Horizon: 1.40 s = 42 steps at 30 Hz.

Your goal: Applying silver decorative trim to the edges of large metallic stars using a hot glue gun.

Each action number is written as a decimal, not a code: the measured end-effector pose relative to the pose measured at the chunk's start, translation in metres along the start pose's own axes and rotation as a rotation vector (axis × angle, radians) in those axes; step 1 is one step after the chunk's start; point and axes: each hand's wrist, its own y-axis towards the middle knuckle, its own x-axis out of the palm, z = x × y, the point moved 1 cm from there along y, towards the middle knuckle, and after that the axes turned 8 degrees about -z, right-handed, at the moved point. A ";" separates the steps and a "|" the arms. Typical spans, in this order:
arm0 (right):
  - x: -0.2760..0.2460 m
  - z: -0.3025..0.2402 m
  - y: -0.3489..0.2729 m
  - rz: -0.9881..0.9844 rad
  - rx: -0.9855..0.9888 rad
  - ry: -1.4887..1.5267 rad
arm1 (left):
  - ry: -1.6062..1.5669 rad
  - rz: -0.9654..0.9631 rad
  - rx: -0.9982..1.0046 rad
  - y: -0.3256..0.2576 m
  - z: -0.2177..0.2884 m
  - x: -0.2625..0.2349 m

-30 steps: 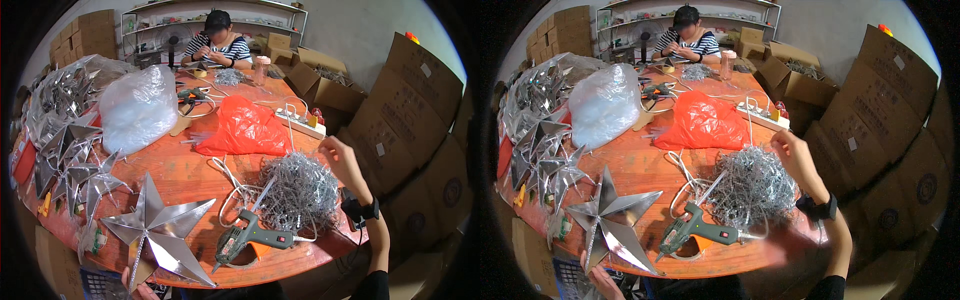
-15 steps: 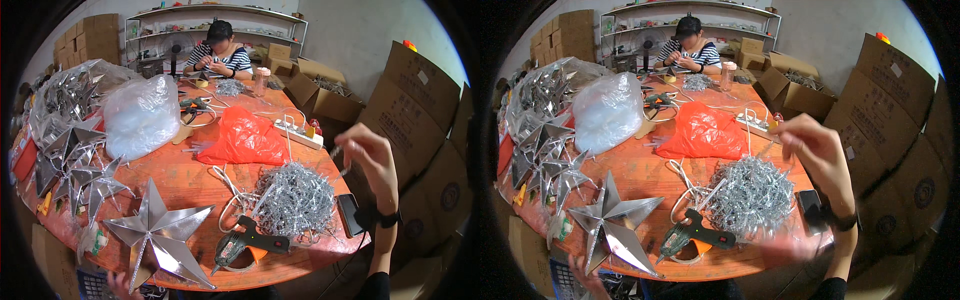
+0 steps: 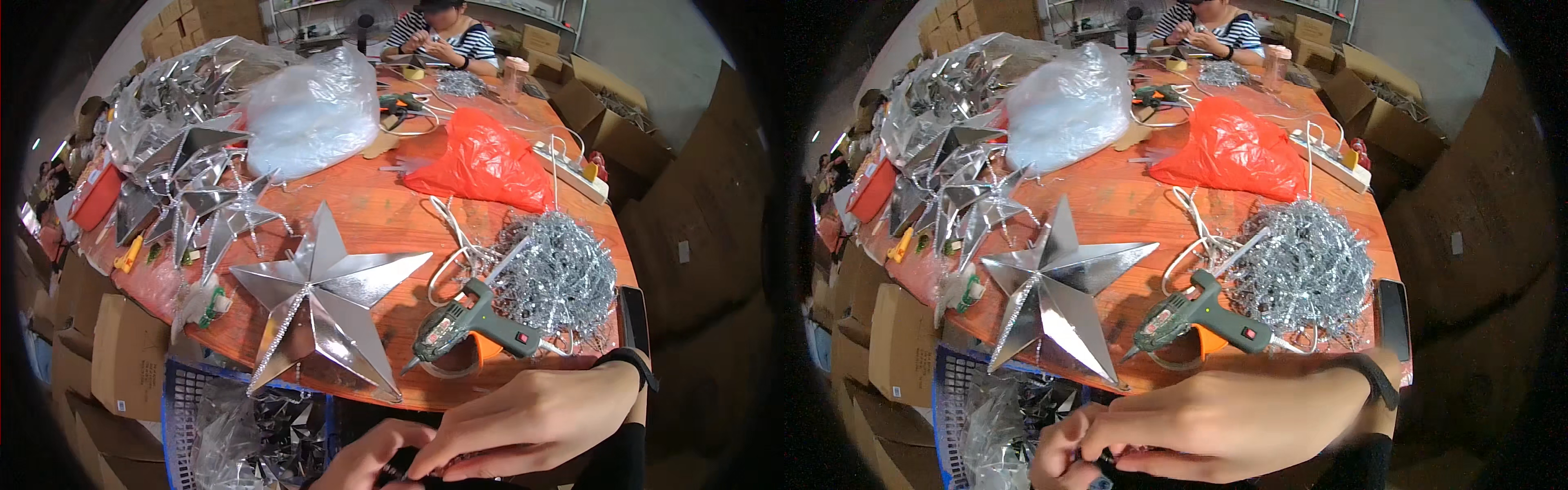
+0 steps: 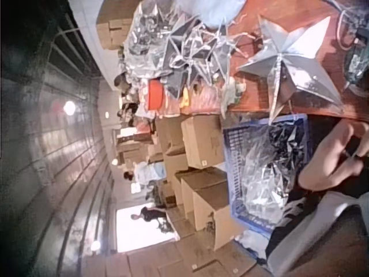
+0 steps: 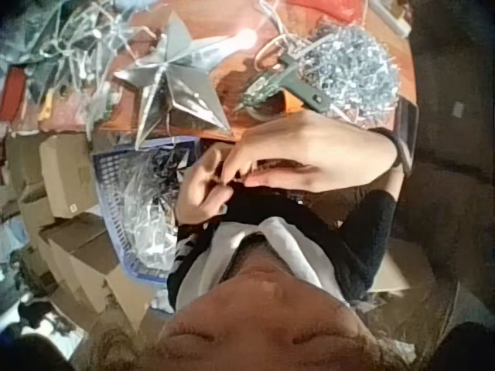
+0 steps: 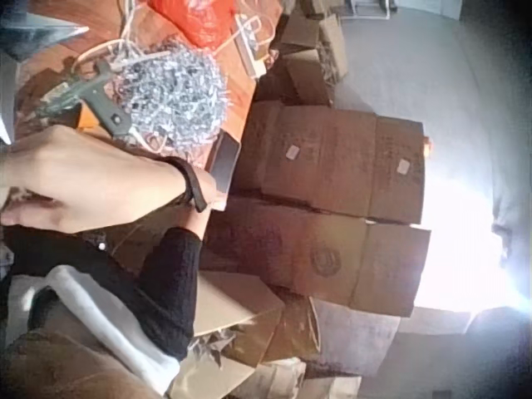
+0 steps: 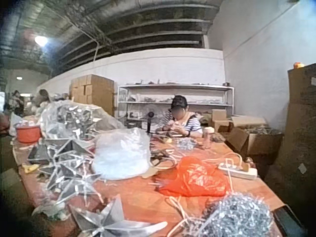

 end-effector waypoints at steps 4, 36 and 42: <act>-0.009 0.020 0.001 0.023 0.030 -0.033 | -0.078 -0.076 -0.244 -0.007 -0.003 -0.006; -0.037 0.007 -0.046 0.335 0.242 -0.328 | 0.411 -0.385 -0.688 -0.052 -0.062 -0.032; -0.020 0.016 -0.039 0.167 0.162 -0.288 | 0.232 -0.185 -0.076 -0.007 -0.004 -0.009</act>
